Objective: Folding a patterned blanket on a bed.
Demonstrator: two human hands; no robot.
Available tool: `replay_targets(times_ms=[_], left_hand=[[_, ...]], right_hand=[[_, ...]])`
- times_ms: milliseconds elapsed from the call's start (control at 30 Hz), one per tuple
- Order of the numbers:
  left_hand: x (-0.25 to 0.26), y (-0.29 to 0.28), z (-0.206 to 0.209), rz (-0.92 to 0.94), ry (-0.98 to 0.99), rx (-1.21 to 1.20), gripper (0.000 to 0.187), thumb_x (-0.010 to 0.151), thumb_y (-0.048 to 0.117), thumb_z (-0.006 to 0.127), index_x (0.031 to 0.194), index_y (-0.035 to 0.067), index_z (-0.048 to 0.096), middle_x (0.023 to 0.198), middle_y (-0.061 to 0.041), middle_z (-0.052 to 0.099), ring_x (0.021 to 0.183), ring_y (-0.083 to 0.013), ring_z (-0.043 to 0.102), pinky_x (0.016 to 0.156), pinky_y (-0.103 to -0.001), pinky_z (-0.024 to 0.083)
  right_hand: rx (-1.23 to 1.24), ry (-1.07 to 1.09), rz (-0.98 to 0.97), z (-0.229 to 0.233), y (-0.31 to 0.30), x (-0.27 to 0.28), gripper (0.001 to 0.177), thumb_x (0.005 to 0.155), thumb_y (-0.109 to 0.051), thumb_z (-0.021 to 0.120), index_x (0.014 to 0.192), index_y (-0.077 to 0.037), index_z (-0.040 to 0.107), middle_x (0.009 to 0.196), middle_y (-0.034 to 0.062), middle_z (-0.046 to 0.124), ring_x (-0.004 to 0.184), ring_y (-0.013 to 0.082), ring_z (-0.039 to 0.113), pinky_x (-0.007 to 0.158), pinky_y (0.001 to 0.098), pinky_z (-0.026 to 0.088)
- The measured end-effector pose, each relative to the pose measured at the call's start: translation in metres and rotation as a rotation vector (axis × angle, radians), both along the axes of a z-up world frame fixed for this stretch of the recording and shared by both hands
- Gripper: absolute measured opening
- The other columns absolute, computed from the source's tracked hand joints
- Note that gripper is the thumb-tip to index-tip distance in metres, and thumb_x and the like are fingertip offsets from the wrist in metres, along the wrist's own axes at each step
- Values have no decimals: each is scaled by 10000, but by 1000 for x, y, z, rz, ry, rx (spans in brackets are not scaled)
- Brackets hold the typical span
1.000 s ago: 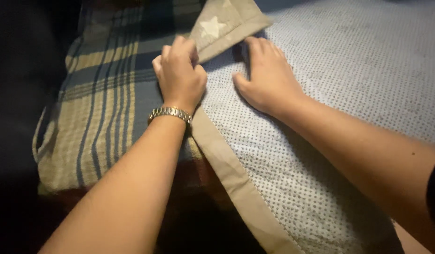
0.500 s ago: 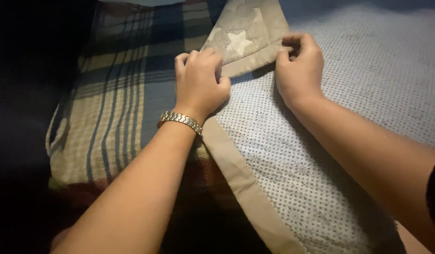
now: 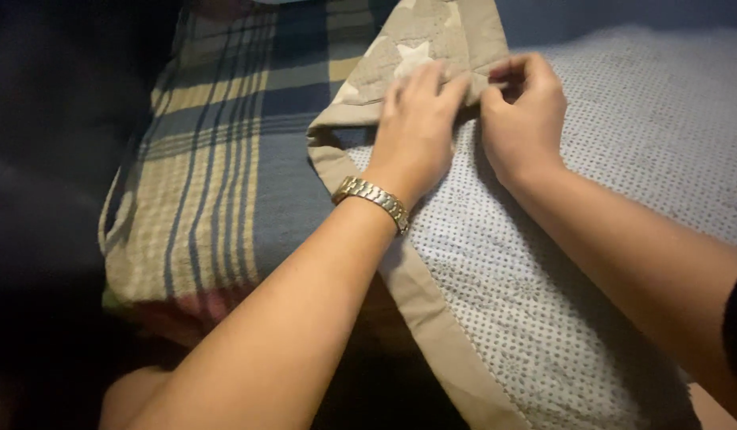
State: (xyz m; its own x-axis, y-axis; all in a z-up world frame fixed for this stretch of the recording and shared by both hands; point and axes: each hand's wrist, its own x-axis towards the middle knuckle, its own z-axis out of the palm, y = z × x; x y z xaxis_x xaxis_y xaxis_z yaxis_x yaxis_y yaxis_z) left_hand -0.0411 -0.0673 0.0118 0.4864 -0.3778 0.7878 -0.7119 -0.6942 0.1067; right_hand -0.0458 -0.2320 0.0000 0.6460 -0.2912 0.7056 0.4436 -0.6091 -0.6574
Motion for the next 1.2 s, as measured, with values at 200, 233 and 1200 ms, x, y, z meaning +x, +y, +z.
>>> replay_targets(times_ms=[200,233,1200], left_hand=[[-15,-3,15,-249,11,-86,392,835,32,662,1226,56,639,1224,-122,617,1212,-334,589,1028,-436,495],[-17,-2,17,-248,12,-85,392,835,32,662,1226,56,639,1224,-122,617,1212,-334,589,1028,-436,495],[-8,-8,4,264,533,32,660,882,475,584,1413,86,522,1454,-231,475,1400,-387,379,1200,-614,157]], right_hand=[[84,-25,38,8,7,-5,87,941,1,656,1018,11,617,941,81,712,857,141,701,785,295,581],[86,-24,38,8,6,-5,87,941,1,656,1018,11,617,941,81,712,857,141,701,785,295,581],[-55,101,-2,16,14,-17,130,887,13,587,886,19,717,837,124,750,751,182,717,702,325,572]])
